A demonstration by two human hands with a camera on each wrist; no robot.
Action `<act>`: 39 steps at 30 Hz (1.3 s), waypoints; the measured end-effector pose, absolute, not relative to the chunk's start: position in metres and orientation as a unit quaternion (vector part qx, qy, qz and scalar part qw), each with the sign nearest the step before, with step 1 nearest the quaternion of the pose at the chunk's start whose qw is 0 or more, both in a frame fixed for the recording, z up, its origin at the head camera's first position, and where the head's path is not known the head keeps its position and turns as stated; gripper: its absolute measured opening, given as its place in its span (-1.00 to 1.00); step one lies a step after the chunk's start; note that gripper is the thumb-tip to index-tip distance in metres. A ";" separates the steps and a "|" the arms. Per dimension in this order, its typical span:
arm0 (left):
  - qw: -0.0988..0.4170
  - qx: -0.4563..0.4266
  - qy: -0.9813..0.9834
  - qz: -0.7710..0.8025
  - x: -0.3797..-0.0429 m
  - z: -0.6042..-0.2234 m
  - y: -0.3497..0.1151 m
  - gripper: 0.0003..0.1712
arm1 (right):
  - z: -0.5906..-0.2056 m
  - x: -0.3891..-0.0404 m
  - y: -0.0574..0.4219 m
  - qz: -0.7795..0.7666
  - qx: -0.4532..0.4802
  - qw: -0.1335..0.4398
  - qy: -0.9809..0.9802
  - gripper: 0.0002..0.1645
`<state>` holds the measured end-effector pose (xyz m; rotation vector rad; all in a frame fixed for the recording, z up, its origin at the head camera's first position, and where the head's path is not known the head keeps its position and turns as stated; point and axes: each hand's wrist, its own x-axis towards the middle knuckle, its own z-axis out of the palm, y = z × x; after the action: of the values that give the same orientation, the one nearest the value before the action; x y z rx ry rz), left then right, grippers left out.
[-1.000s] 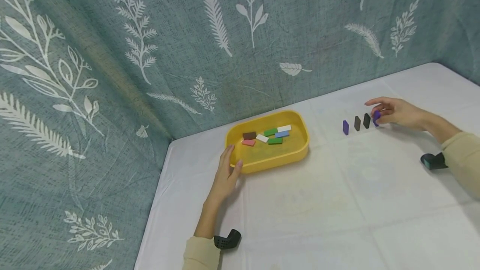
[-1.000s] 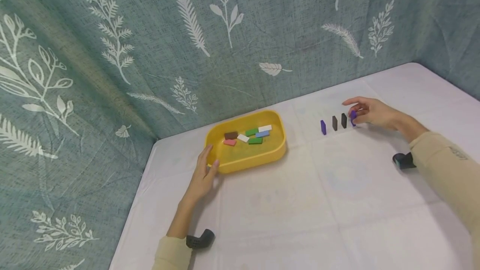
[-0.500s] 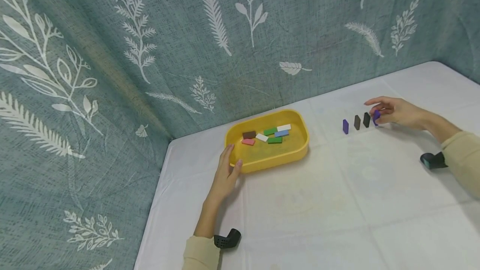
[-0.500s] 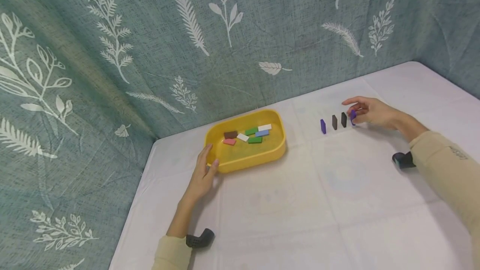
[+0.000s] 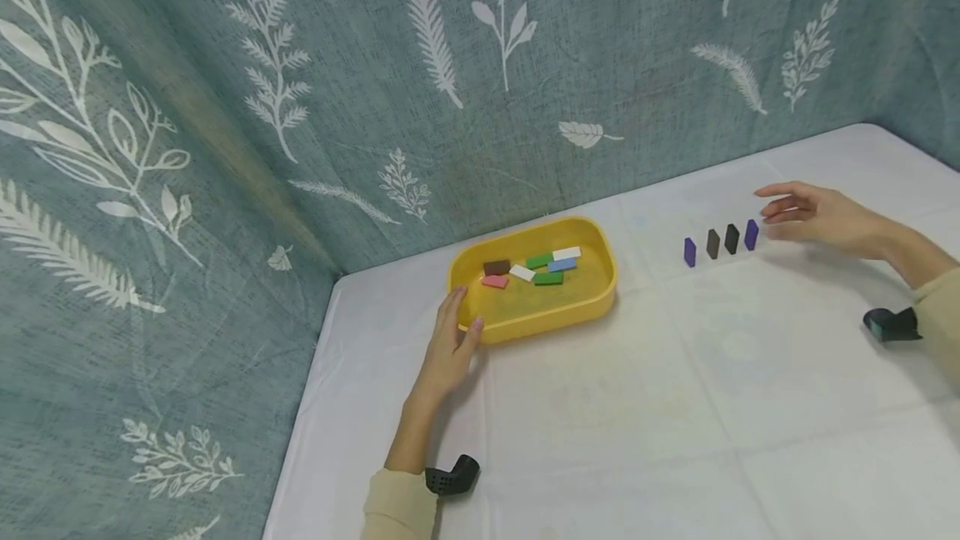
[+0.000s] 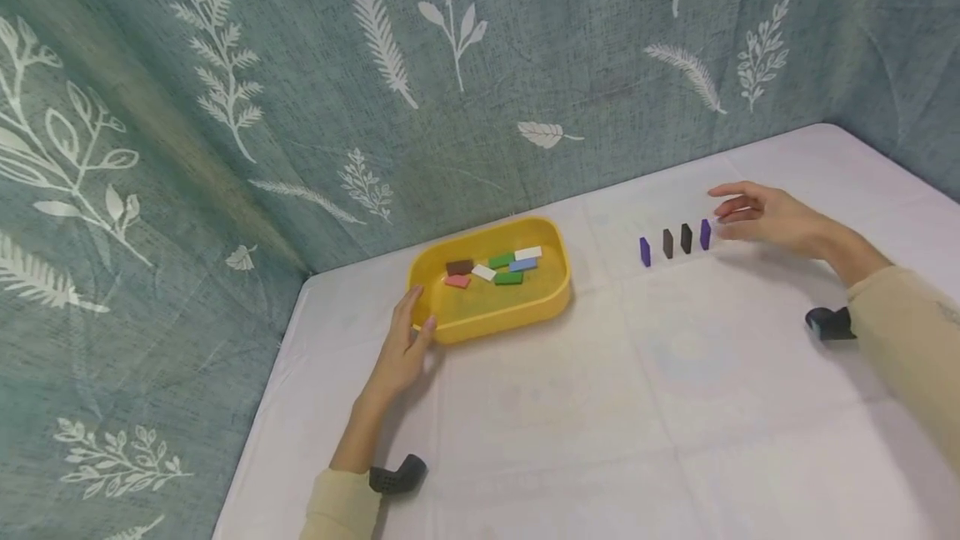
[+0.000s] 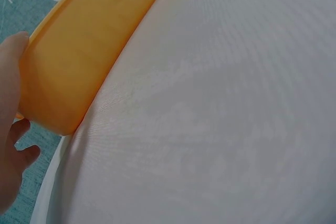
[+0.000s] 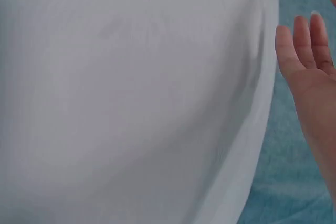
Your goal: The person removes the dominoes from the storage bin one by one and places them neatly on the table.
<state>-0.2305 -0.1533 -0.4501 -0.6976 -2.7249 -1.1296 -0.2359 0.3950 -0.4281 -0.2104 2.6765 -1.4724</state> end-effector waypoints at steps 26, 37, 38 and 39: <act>0.048 -0.234 -0.894 -0.378 -0.233 -0.448 -0.156 -0.31 | -0.389 -0.183 0.281 -0.900 -0.144 0.167 0.375 -0.61; 0.052 -0.233 -0.894 -0.379 -0.233 -0.448 -0.157 -0.30 | -0.366 -0.224 0.167 -0.816 -0.066 0.204 0.537 -0.34; 0.052 -0.234 -0.894 -0.380 -0.233 -0.448 -0.157 -0.29 | -0.368 -0.231 0.160 -0.805 -0.055 0.205 0.554 -0.33; 0.051 -0.234 -0.893 -0.381 -0.233 -0.449 -0.156 -0.29 | -0.371 -0.239 0.153 -0.793 -0.044 0.206 0.572 -0.32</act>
<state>-0.2330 -0.1562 -0.4487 -0.7134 -2.7178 -1.1592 -0.2386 0.1532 -0.3707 -0.1222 1.5939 -2.2085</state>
